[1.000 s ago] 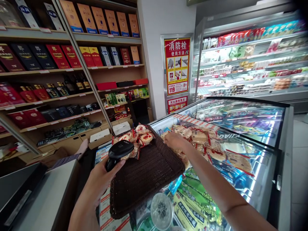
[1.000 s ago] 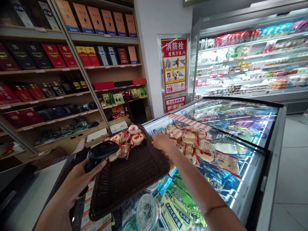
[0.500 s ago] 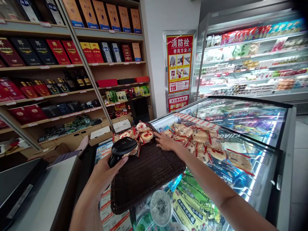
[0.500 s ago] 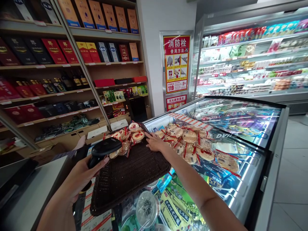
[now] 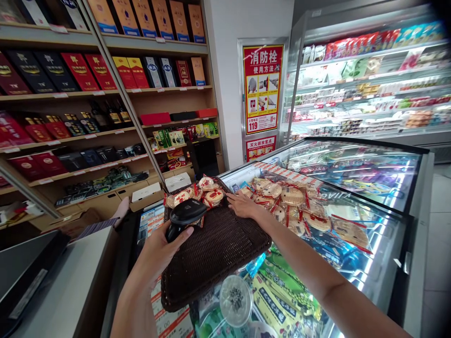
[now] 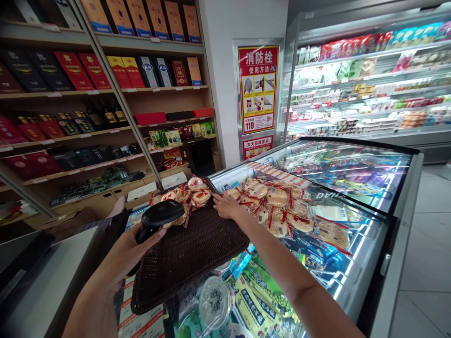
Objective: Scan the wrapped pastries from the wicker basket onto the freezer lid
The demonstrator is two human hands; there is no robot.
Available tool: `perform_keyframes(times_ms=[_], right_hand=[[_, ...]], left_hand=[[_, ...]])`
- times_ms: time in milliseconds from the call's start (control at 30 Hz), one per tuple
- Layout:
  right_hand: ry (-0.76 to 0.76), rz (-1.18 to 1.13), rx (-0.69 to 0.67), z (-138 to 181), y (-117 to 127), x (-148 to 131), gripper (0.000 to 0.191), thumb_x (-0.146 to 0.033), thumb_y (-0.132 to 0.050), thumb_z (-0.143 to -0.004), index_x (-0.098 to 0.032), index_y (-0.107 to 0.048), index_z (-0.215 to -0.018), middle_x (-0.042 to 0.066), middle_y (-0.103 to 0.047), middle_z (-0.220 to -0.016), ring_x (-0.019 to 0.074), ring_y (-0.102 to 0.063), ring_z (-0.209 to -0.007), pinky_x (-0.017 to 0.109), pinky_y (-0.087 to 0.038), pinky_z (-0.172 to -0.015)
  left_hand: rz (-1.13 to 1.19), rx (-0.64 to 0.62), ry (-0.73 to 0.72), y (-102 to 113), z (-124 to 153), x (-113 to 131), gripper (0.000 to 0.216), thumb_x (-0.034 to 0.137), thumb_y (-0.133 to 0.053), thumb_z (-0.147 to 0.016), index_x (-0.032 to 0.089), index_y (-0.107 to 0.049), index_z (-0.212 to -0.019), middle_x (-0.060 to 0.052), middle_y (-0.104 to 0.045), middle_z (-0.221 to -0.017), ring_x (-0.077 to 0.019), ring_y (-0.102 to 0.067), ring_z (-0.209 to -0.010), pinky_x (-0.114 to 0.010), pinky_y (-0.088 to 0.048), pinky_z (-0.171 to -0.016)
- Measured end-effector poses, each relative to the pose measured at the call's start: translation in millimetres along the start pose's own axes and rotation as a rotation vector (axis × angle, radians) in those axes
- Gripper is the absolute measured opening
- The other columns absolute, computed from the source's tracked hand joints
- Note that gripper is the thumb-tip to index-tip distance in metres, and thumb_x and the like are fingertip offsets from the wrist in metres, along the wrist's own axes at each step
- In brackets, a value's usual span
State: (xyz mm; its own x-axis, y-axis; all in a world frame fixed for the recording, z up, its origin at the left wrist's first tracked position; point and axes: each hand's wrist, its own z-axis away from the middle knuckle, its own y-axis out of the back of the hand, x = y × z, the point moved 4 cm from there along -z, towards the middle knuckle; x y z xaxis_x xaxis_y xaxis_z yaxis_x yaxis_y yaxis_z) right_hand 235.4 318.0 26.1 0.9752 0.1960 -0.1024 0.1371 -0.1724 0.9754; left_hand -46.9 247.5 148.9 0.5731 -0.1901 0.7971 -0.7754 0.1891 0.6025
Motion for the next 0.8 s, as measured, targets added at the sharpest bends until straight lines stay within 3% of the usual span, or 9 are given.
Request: perform_keyframes(times_ms=[133,333,500,667,800], right_hand=[[0.029,0.01,-0.004,0,1,-2,0.037,-0.028,-0.043,-0.098,-0.022,-0.063,-0.129,0.008,-0.041,-0.154,0.0301,-0.028,-0.147,0.051,-0.023,-0.118],[-0.01,0.017,-0.009,9,8,-7,0.041,-0.031,-0.038,-0.101,-0.02,-0.063,-0.13,0.009,-0.029,-0.16,0.0323,-0.029,-0.145,0.051,-0.023,-0.119],[-0.024,0.042,-0.09,-8,14,-10,0.039,-0.032,-0.041,-0.099,-0.018,-0.065,-0.127,0.009,-0.024,-0.162,0.0371,-0.033,-0.142,0.055,-0.029,-0.113],[-0.006,0.083,-0.072,-27,22,-9,0.04,-0.024,-0.044,-0.098,-0.021,-0.06,-0.134,0.007,-0.035,-0.158,0.0343,-0.039,-0.137,0.052,-0.036,-0.108],[0.029,-0.06,0.127,-20,39,-6,0.034,-0.022,-0.044,-0.098,-0.017,-0.065,-0.125,0.011,-0.06,-0.136,0.025,-0.048,-0.127,0.04,-0.037,-0.107]], left_hand=[[-0.002,-0.008,-0.006,-2,1,2,0.062,0.071,-0.067,-0.064,0.019,-0.07,-0.097,0.006,-0.048,-0.053,-0.0159,-0.044,-0.055,-0.024,-0.026,-0.053],[-0.012,0.024,-0.015,-2,-8,-8,0.058,0.069,-0.066,-0.069,0.019,-0.069,-0.098,0.005,-0.051,-0.055,-0.0174,-0.048,-0.059,-0.025,-0.027,-0.055],[-0.036,0.091,-0.105,-3,-14,-8,0.056,0.065,-0.063,-0.075,0.019,-0.066,-0.108,-0.006,-0.073,-0.096,-0.0282,-0.063,-0.094,-0.03,-0.042,-0.075],[0.044,0.003,-0.202,-12,-9,2,0.052,0.059,-0.06,-0.081,0.02,-0.063,-0.115,-0.007,-0.071,-0.112,-0.0297,-0.06,-0.111,-0.033,-0.043,-0.089],[0.084,0.021,-0.235,-14,-9,2,0.048,0.056,-0.062,-0.081,0.019,-0.066,-0.113,-0.006,-0.073,-0.115,-0.0298,-0.06,-0.113,-0.035,-0.044,-0.092]])
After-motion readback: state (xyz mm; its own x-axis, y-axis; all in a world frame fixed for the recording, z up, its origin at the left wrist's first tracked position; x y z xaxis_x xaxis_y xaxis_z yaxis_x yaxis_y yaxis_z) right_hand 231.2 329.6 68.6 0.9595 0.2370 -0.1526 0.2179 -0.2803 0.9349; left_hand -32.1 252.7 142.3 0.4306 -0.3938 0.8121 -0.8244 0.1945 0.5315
